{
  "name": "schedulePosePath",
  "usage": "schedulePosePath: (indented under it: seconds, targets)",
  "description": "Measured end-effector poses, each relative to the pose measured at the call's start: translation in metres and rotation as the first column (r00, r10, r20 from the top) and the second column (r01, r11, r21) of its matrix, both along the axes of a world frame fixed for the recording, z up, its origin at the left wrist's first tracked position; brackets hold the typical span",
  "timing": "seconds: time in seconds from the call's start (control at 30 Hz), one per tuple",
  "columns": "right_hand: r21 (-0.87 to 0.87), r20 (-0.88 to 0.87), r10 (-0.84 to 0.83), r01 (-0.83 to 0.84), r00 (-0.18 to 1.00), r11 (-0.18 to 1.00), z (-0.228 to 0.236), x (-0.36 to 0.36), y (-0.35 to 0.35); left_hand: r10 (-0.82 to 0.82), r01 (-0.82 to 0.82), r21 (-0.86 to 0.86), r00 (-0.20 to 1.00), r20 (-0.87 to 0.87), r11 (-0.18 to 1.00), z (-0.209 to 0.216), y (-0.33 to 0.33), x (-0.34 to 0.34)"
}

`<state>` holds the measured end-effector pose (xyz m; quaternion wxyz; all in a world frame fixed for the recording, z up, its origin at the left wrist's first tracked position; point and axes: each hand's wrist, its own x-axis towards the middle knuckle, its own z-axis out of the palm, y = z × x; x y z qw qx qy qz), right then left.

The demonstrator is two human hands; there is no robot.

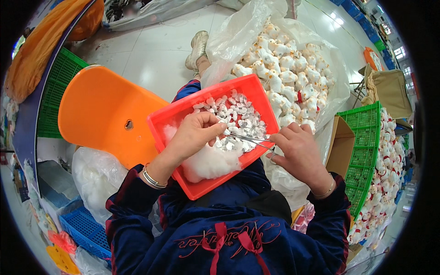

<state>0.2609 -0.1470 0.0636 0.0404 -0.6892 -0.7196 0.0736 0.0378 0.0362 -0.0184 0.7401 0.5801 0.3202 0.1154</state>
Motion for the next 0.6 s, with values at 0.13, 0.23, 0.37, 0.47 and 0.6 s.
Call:
schedulePosePath:
  seconds: [0.13, 0.23, 0.37, 0.47, 0.6]
  targets:
    - [-0.073, -0.172, -0.079, 0.068, 0.982, 0.995, -0.007, -0.001, -0.002, 0.188, -0.163, -0.147, 0.966, 0.18, 0.976, -0.002, -0.008, 0.002]
    - [-0.108, -0.356, -0.129, 0.096, 0.926, 0.99, -0.006, -0.002, -0.002, 0.246, -0.21, -0.181, 0.946, 0.208, 0.961, 0.001, -0.013, 0.001]
    - [-0.095, -0.446, -0.147, 0.117, 0.883, 0.989, -0.015, -0.007, 0.0, 0.226, -0.201, -0.165, 0.962, 0.151, 0.966, 0.015, -0.014, 0.0]
    - [-0.082, -0.449, -0.122, 0.095, 0.885, 0.992, -0.018, -0.008, 0.003, 0.313, -0.242, -0.282, 0.919, 0.24, 0.928, 0.011, -0.019, 0.003]
    - [-0.11, -0.434, -0.134, 0.095, 0.891, 0.989, -0.019, -0.009, 0.003, 0.28, -0.237, -0.243, 0.946, 0.161, 0.941, 0.018, -0.017, -0.001]
